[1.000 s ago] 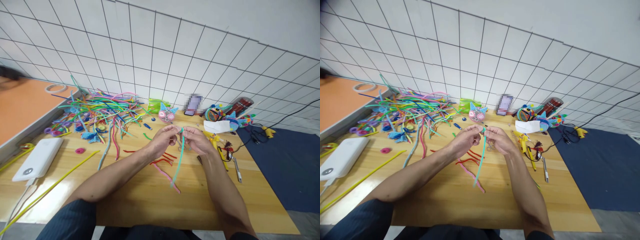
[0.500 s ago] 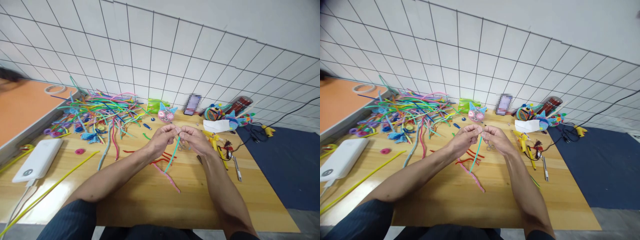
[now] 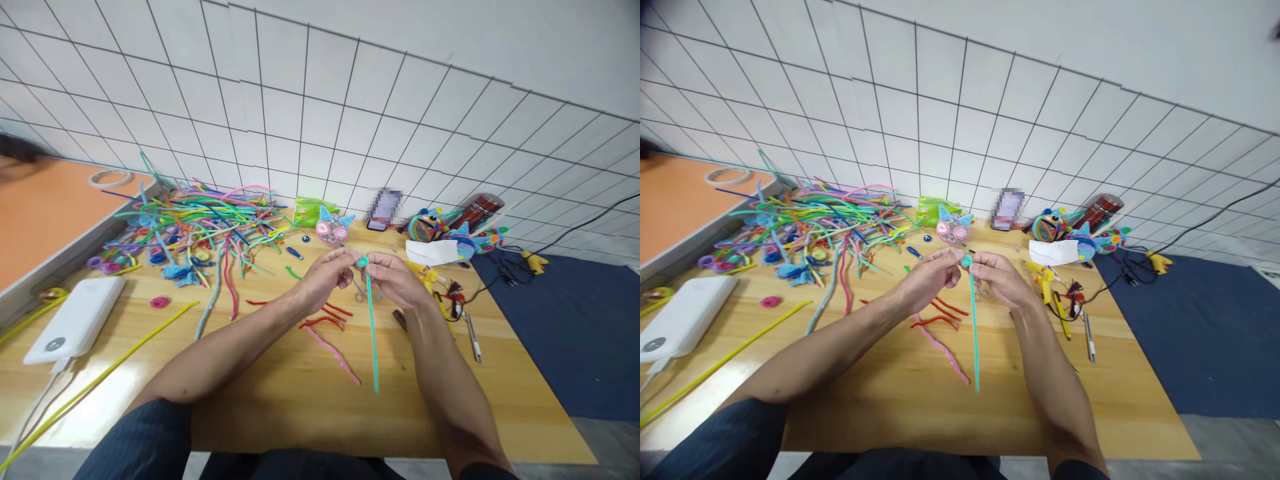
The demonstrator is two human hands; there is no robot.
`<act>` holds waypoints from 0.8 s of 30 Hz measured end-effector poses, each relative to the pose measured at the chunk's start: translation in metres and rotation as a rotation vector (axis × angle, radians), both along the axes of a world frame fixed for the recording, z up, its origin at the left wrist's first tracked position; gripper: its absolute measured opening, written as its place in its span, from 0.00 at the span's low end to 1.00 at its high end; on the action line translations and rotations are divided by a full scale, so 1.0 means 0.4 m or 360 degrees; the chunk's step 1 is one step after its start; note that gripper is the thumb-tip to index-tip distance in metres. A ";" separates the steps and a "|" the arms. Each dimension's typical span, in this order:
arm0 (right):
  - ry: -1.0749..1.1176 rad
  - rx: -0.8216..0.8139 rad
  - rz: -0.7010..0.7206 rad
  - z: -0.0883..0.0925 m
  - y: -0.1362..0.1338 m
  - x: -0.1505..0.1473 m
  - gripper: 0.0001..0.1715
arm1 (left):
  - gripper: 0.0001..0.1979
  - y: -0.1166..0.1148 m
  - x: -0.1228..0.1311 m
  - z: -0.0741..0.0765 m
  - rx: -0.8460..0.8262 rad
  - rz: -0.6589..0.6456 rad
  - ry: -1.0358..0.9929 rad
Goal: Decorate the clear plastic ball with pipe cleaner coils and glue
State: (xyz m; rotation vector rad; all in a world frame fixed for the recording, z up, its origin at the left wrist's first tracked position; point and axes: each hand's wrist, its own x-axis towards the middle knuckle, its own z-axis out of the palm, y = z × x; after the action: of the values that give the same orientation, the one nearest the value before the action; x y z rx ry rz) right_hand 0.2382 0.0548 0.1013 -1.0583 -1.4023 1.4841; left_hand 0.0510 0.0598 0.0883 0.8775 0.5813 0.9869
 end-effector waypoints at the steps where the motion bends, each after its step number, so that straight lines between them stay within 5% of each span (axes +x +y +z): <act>1: -0.0014 -0.0012 0.0023 0.004 -0.001 0.004 0.27 | 0.19 0.009 -0.008 0.003 0.0115 -0.0024 0.0098; 7: -0.0105 -0.0024 0.0105 -0.005 -0.003 0.015 0.23 | 0.15 0.029 -0.037 0.017 0.0450 -0.0114 0.0407; 15: -0.0144 0.0150 -0.0038 -0.028 0.002 0.000 0.27 | 0.21 0.008 0.006 -0.025 0.0101 0.0088 0.0045; 24: -0.0130 0.0199 -0.0165 -0.060 0.007 -0.041 0.31 | 0.22 -0.026 0.032 -0.026 -0.0357 0.0228 -0.0249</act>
State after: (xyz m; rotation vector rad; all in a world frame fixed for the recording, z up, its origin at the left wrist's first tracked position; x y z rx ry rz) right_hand 0.2217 0.0575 0.0773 -1.1062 -1.4546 1.2749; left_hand 0.0637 0.0495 0.0780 0.5604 0.6134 1.0857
